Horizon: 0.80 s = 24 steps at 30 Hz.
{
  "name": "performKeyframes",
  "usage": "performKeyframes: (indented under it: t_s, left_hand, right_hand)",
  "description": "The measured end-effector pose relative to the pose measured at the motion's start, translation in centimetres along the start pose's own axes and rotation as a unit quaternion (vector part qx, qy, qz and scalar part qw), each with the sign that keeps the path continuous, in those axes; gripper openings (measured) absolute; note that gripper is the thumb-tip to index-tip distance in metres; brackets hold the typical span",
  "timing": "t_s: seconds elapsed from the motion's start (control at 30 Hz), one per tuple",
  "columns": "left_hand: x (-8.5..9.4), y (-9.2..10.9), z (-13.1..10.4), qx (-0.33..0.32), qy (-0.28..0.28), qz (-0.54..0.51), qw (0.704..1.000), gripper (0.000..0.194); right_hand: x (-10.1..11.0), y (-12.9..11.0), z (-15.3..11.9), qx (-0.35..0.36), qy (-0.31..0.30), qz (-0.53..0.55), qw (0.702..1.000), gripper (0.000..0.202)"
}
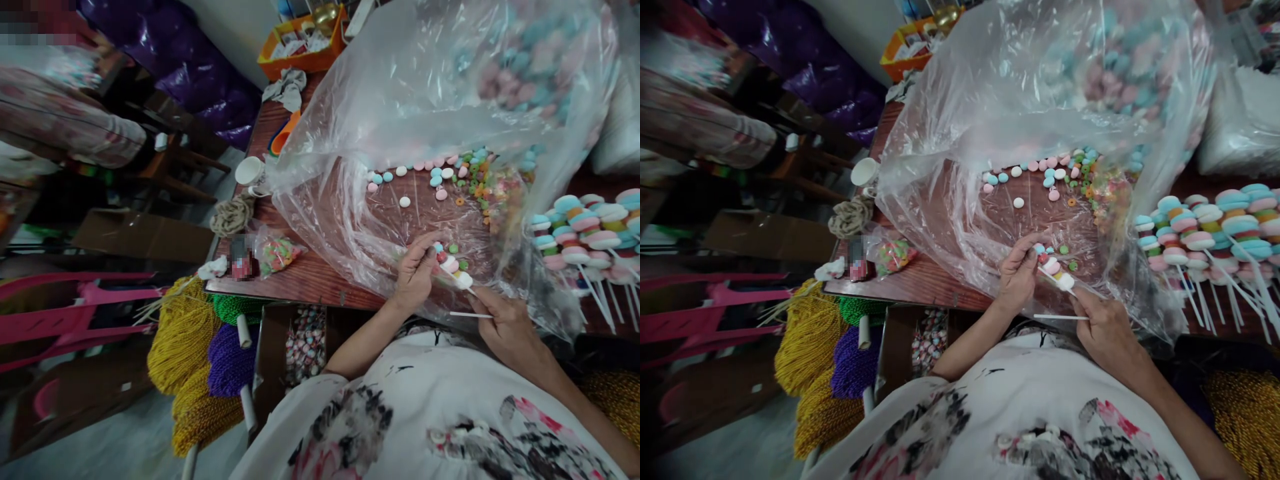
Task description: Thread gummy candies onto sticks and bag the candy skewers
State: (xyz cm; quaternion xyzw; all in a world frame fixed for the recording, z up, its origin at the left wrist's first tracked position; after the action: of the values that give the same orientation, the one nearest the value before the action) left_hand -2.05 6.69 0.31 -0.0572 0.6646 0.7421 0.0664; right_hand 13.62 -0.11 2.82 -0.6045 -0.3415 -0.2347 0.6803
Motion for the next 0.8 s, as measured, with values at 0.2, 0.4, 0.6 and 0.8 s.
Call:
performKeyframes:
  t_s: [0.2,0.4,0.6,0.8]
  left_hand:
    - [-0.2,2.8,0.3,-0.184,-0.049,0.09,0.978,0.03]
    - [-0.8,4.0,-0.3,-0.28,-0.069,0.137,0.948,0.034]
    - [-1.1,4.8,-0.9,-0.333,-0.054,0.186,0.923,0.037]
    - [-1.1,4.5,-0.9,-0.331,-0.058,0.188,0.923,0.037]
  right_hand:
    - [0.0,0.1,0.1,0.013,-0.022,-0.087,0.996,0.024]
    - [0.4,-0.2,0.4,-0.006,0.009,-0.041,0.999,0.021]
    - [0.0,-1.1,0.8,-0.031,0.033,0.085,0.995,0.019]
    - [-0.3,-1.7,1.5,-0.016,0.066,0.146,0.987,0.019]
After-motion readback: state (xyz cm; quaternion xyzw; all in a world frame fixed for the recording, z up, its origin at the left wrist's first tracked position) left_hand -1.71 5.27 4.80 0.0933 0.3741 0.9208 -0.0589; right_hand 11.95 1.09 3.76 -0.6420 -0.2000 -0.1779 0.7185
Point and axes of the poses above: each hand's wrist, its own z-axis towards the middle knuckle, its own x-axis out of the back of the hand, y = z × x, the point moved 7 cm from there along z, towards the middle knuckle, and after that the axes turned 11 degrees about -x, right-handed, at the moved point
